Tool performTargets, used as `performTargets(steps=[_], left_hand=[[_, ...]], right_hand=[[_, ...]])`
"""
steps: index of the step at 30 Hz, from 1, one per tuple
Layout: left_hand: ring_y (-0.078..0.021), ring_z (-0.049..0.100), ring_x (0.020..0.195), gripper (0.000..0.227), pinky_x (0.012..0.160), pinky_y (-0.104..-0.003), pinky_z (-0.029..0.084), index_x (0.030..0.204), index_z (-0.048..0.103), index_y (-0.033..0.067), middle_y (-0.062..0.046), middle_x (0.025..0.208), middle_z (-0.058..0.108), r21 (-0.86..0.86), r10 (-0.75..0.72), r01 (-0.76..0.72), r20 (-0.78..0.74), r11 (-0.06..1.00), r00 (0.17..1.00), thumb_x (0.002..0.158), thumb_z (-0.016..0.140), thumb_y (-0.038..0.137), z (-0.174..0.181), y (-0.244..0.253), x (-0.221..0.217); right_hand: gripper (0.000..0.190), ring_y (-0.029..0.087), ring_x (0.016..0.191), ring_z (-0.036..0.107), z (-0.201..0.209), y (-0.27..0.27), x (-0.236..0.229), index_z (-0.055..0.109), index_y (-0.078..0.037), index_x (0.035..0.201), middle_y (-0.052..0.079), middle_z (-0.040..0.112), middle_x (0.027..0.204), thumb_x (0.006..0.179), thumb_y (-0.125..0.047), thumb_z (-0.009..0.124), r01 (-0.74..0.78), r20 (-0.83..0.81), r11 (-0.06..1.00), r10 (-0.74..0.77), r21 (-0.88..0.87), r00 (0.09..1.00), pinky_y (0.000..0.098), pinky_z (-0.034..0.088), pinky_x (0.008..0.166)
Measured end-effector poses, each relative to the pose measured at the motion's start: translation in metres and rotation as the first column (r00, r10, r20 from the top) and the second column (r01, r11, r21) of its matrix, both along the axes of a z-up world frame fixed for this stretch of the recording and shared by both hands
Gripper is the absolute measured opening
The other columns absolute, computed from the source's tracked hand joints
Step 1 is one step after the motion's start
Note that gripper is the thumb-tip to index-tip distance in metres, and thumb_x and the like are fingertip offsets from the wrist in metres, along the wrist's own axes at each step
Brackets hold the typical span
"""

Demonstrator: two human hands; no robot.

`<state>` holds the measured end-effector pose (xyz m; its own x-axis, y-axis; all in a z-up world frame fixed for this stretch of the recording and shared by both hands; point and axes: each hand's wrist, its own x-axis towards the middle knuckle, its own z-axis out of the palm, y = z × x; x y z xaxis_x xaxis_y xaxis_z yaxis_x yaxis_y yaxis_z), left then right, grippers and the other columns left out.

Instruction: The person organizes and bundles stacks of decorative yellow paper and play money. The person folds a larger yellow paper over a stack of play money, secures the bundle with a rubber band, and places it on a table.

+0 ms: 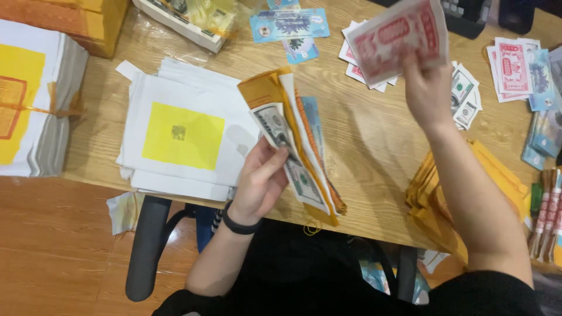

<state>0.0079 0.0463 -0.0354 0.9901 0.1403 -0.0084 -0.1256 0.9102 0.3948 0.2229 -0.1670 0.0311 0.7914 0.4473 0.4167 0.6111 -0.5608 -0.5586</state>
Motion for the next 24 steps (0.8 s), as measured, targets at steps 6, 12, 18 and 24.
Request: performTargets(steps=[6,12,18,24], left_hand=[[-0.0200,0.061,0.110,0.035,0.094,-0.038,0.055,0.133,0.048,0.0025,-0.011,0.118,0.062,0.089,0.092,-0.100,0.091,0.991,0.992,0.099,0.057,0.006,0.018,-0.023,0.022],[-0.0186,0.055,0.117,0.040,0.098,-0.038,0.052,0.137,0.046,-0.0002,-0.011,0.123,0.058,0.263,0.115,-0.131,0.076,0.956,0.990,0.100,0.058,0.009,0.014,-0.032,0.014],[-0.0166,0.057,0.113,0.042,0.096,-0.037,0.053,0.137,0.047,-0.0005,-0.011,0.120,0.061,0.369,0.057,-0.097,0.118,0.924,0.991,0.099,0.060,0.009,0.026,-0.033,0.006],[-0.0141,0.064,0.103,0.038,0.088,-0.031,0.056,0.129,0.056,-0.0012,-0.009,0.111,0.067,0.367,0.030,-0.073,0.121,0.928,0.992,0.093,0.066,0.006,0.029,-0.046,0.002]], right_hand=[[0.021,0.013,0.097,0.061,0.008,0.046,-0.158,0.061,-0.006,0.119,0.007,0.066,0.107,0.098,-0.005,0.060,0.208,-0.410,0.836,0.022,0.508,0.912,0.0374,0.051,0.094],[0.010,0.012,0.091,0.060,0.001,0.066,-0.192,0.067,0.007,0.103,0.012,0.066,0.090,0.095,0.001,0.065,0.232,-0.253,0.476,-0.020,0.848,0.967,0.0427,0.055,0.095],[0.025,0.027,0.112,0.064,-0.020,0.043,-0.200,0.059,-0.002,0.124,0.014,0.066,0.113,0.099,0.001,0.053,0.207,-0.259,0.265,0.176,0.942,0.950,0.0520,0.052,0.105],[0.050,0.032,0.132,0.048,-0.032,0.032,-0.209,0.035,-0.013,0.146,0.014,0.048,0.144,0.097,-0.016,0.043,0.149,-0.252,0.313,0.321,0.938,0.913,0.0597,0.038,0.115]])
